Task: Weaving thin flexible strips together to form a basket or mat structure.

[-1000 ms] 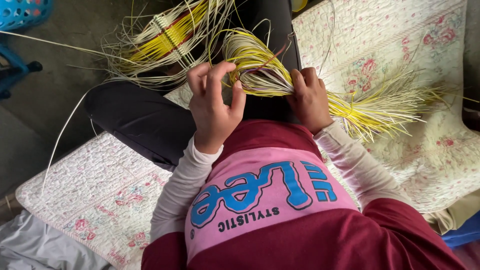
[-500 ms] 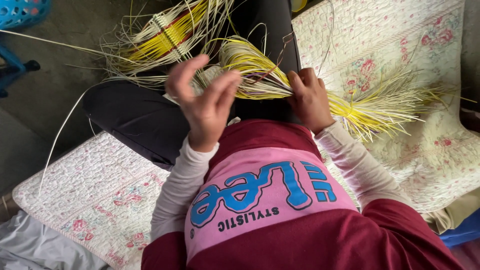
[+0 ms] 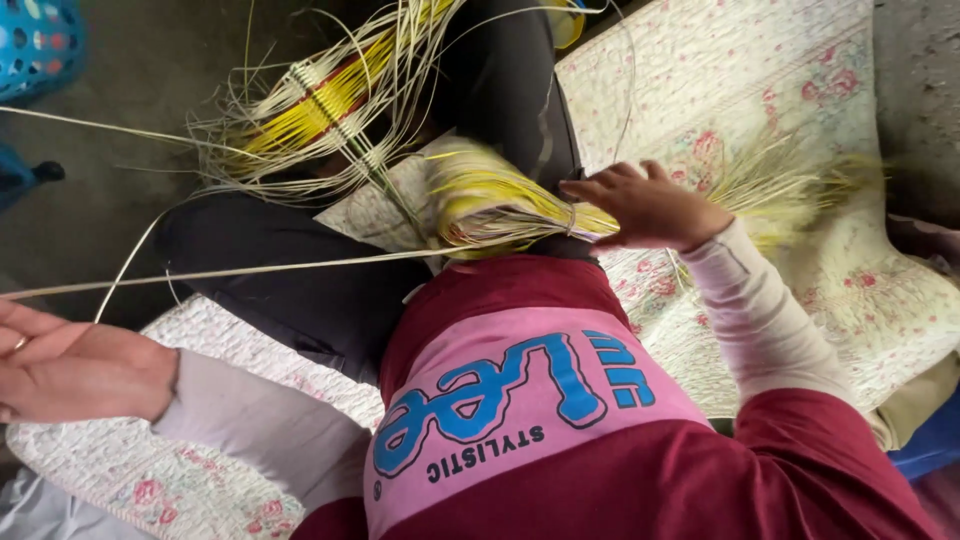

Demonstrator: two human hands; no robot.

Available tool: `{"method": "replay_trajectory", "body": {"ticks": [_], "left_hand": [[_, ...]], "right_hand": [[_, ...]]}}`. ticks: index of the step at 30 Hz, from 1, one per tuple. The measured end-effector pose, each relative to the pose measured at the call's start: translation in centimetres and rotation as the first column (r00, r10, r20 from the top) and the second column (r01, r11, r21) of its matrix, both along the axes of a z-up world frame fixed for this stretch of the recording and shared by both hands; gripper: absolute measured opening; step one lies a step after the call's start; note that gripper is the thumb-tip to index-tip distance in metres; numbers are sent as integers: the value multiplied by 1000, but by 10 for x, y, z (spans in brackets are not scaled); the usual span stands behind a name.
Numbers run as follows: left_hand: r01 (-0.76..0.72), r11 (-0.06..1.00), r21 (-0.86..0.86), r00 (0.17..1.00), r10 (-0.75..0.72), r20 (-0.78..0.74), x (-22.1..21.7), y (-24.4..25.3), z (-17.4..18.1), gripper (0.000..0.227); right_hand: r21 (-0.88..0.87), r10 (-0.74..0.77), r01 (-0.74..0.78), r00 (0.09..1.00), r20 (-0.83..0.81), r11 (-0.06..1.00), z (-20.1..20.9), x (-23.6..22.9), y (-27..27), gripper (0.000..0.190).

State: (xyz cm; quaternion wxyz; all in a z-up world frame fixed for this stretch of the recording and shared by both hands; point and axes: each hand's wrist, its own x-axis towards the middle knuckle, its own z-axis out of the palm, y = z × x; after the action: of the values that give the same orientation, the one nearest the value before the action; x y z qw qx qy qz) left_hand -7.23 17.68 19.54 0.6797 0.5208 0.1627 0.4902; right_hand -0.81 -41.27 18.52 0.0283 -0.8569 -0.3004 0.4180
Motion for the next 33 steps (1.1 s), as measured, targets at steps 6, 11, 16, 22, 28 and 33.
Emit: {"method": "replay_trajectory", "body": {"ticks": [6, 11, 16, 22, 28, 33], "left_hand": [[242, 775, 583, 957, -93, -274, 48, -166, 72, 10], [824, 563, -72, 557, -826, -82, 38, -237, 85, 16], [787, 540, -297, 582, -810, 70, 30, -219, 103, 18], [794, 501, -345, 604, -714, 353, -42, -1, 9, 22], [536, 829, -156, 836, -548, -39, -116, 88, -44, 10], [226, 959, 174, 854, -109, -509, -104, 99, -58, 10]], "right_hand": [[449, -195, -28, 875, 443, 893, 116, 43, 88, 49], [839, -262, -77, 931, 253, 538, 152, 42, 148, 47], [923, -76, 106, 994, -83, 371, 111, 30, 170, 96], [884, 398, 296, 809, -433, 362, 82, 10, 201, 39], [902, 412, 420, 808, -422, 100, 8, 66, 91, 17], [280, 408, 788, 544, -733, -548, 5, 112, 61, 44]]}}
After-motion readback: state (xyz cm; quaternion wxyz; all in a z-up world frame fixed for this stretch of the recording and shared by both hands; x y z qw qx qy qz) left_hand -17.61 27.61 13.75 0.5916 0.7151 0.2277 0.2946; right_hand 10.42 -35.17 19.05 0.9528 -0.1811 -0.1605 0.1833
